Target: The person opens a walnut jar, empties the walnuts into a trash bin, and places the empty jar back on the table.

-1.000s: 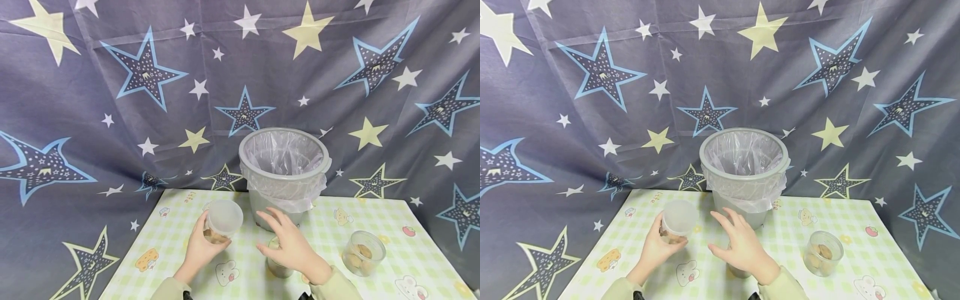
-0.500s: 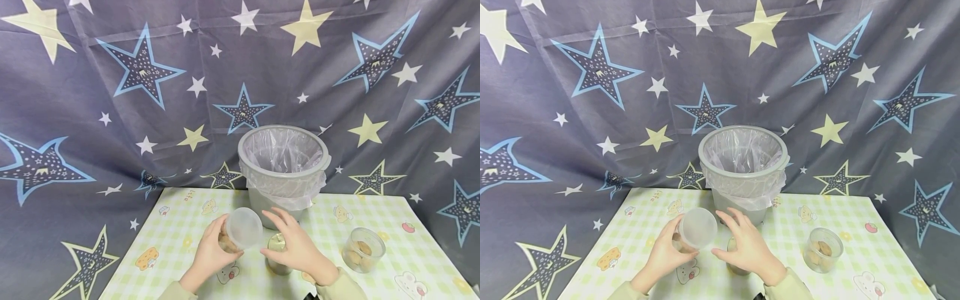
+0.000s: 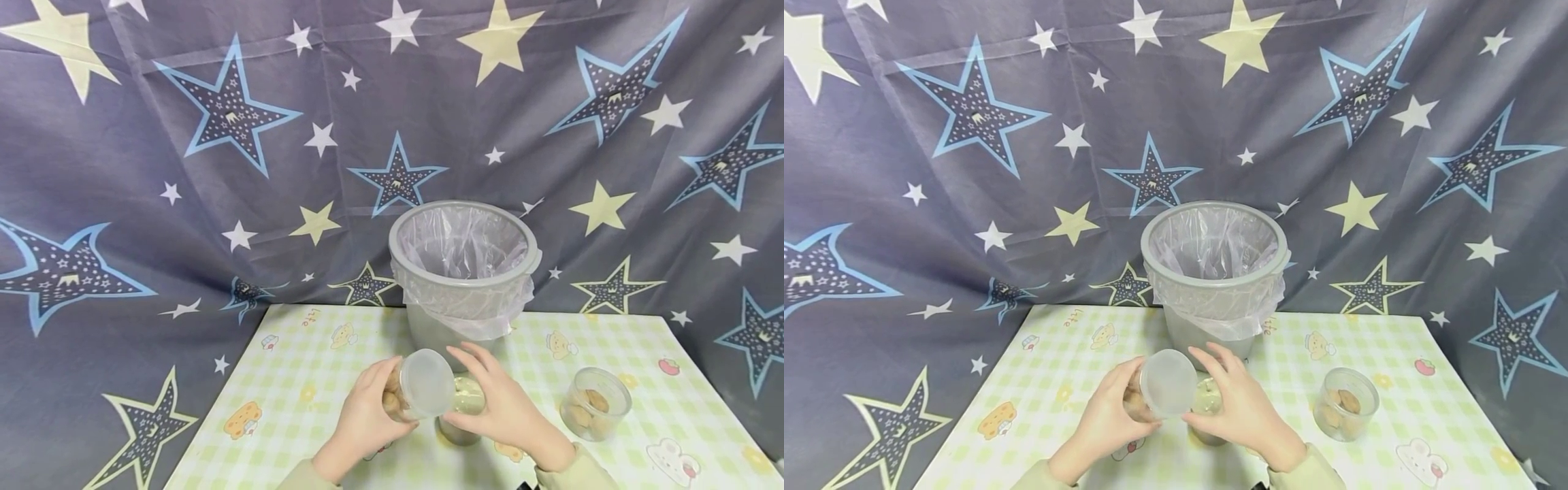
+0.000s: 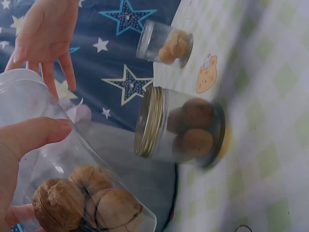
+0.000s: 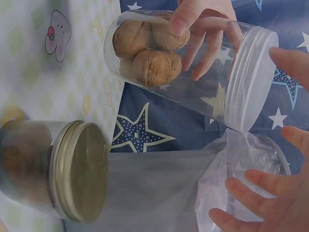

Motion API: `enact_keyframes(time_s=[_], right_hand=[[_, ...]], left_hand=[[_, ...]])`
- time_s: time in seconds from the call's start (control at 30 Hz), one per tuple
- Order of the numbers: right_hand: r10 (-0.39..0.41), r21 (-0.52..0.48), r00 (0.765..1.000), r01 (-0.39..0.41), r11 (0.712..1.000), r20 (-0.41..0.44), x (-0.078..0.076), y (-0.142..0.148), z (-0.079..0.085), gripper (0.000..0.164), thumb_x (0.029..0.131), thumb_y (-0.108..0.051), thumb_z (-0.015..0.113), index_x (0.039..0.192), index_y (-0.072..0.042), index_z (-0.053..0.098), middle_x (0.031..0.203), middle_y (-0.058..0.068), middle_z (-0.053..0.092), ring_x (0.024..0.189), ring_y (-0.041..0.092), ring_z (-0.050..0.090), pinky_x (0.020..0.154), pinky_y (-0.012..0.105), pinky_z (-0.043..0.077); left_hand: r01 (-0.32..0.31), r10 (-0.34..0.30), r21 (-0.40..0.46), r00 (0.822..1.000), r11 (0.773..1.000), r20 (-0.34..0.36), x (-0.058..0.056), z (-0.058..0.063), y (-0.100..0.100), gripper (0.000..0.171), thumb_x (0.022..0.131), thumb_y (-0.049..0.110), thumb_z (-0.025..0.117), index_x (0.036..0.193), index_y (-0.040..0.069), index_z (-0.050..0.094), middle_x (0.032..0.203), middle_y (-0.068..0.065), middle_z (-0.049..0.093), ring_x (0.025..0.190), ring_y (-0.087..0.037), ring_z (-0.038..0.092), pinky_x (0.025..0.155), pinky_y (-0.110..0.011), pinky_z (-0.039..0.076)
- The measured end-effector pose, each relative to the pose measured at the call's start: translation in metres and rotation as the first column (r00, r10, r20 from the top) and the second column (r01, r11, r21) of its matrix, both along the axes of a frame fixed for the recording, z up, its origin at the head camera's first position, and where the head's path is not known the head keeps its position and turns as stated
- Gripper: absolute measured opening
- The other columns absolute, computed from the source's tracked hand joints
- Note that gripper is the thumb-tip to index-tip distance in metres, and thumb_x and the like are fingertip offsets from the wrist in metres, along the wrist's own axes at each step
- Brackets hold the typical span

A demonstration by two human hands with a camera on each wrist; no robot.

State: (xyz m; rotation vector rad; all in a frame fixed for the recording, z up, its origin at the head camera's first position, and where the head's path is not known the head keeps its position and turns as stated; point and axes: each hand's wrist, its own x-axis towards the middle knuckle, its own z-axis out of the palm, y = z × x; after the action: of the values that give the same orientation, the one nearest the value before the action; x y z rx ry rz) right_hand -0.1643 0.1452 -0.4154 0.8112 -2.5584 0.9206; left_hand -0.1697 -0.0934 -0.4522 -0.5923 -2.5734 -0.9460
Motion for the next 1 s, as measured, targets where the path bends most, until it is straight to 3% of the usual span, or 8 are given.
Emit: enact_keyframes(time_s=[0.23,0.43,0.67,1.0], right_hand=[[0.013,-0.003,1.0,-0.013,1.0,0.004,0.003,0.007,-0.004,0.093,0.066,-0.037,0.084,0.144,-0.021,0.036,0.14,0.019,0.04,0.117,0.037,0.053,0.084,0.052,0.052],[0.041,-0.017,0.998,-0.04,0.999,0.05,0.003,0.011,-0.007,0.093,0.068,-0.04,0.083,0.145,-0.022,0.035,0.14,0.021,0.038,0.118,0.04,0.05,0.085,0.054,0.051],[0.073,-0.014,0.996,-0.072,0.997,0.044,0.002,0.011,-0.01,0.093,0.07,-0.045,0.08,0.146,-0.017,0.034,0.14,0.022,0.037,0.119,0.041,0.049,0.084,0.054,0.051],[0.1,-0.005,0.993,-0.1,0.995,0.061,0.003,0.006,-0.011,0.09,0.07,-0.045,0.08,0.144,-0.017,0.036,0.134,0.014,0.043,0.118,0.034,0.05,0.088,0.052,0.05]], left_hand=[[0.007,-0.02,-0.113,0.994,0.994,-0.111,-0.001,-0.003,0.013,0.094,0.05,0.032,0.092,0.131,0.009,0.051,0.125,-0.01,0.058,0.114,-0.03,0.056,0.091,-0.048,0.051],[-0.019,-0.005,-0.157,0.988,0.987,-0.154,-0.001,-0.003,0.024,0.094,0.048,0.035,0.092,0.13,0.012,0.052,0.12,-0.008,0.06,0.11,-0.028,0.058,0.091,-0.046,0.051],[-0.02,-0.036,-0.247,0.975,0.969,-0.22,0.0,-0.006,0.031,0.093,0.048,0.036,0.091,0.129,0.009,0.053,0.116,-0.011,0.06,0.108,-0.029,0.058,0.091,-0.047,0.051],[-0.019,-0.053,-0.32,0.975,0.947,-0.215,0.003,-0.006,0.036,0.097,0.049,0.036,0.092,0.132,0.011,0.049,0.117,-0.01,0.058,0.111,-0.029,0.055,0.092,-0.049,0.049]])
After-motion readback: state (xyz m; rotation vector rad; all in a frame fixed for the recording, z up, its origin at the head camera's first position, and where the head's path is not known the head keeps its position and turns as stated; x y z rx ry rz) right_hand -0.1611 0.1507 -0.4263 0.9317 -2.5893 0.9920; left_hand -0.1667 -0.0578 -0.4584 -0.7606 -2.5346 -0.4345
